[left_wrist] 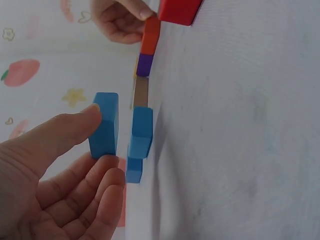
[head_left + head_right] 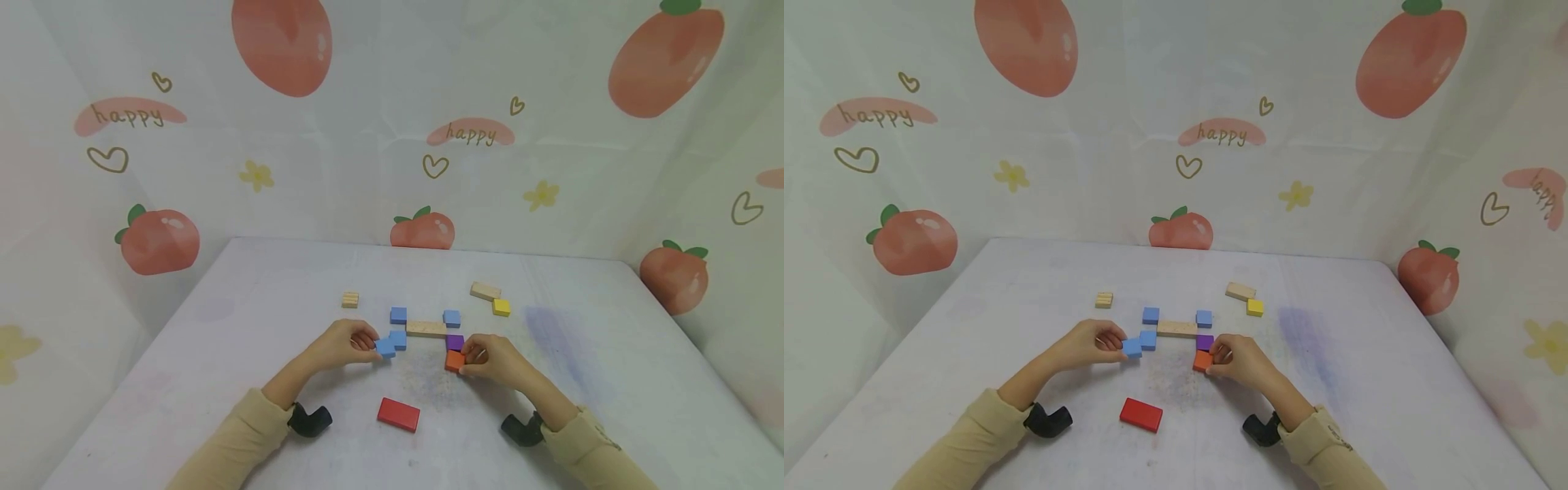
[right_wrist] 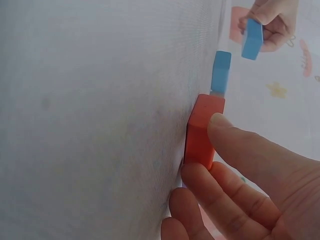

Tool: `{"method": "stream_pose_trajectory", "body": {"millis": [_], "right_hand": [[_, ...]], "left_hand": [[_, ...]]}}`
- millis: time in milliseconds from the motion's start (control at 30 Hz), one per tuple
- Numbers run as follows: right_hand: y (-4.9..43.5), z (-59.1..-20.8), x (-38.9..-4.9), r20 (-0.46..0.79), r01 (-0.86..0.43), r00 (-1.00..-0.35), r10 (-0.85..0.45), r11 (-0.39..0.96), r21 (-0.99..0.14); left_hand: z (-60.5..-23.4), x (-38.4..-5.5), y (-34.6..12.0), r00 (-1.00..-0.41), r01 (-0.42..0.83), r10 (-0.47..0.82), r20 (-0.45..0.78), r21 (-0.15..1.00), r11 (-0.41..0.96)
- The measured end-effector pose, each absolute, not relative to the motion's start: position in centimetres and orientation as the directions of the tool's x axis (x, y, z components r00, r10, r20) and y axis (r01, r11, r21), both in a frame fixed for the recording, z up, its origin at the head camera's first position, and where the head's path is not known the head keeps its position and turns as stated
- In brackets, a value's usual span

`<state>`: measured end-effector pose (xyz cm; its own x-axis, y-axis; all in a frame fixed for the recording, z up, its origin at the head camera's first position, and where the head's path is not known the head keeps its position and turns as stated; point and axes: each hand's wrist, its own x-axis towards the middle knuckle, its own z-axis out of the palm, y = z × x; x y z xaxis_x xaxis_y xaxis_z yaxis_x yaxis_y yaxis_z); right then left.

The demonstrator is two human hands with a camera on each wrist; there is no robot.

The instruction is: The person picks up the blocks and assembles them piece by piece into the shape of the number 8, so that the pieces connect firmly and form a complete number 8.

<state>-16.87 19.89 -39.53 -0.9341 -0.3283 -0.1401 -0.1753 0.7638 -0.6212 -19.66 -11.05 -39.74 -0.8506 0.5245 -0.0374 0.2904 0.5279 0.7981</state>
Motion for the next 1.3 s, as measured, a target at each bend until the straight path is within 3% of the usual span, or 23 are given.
{"method": "stream_pose_trajectory", "body": {"millis": [633, 1300], "right_hand": [[19.9, -39.7, -16.8, -0.144, -0.172, -0.933, -0.329, 0.760, -0.627], [19.9, -39.6, -16.8, -0.142, -0.171, -0.935, -0.326, 0.761, -0.626]], "left_hand": [[-40.5, -19.0, -9.0, -0.829, 0.341, 0.559, -0.029, 0.765, 0.546], [-40.7, -19.0, -8.0, -0.846, 0.337, 0.532, -0.040, 0.734, 0.589]]}}
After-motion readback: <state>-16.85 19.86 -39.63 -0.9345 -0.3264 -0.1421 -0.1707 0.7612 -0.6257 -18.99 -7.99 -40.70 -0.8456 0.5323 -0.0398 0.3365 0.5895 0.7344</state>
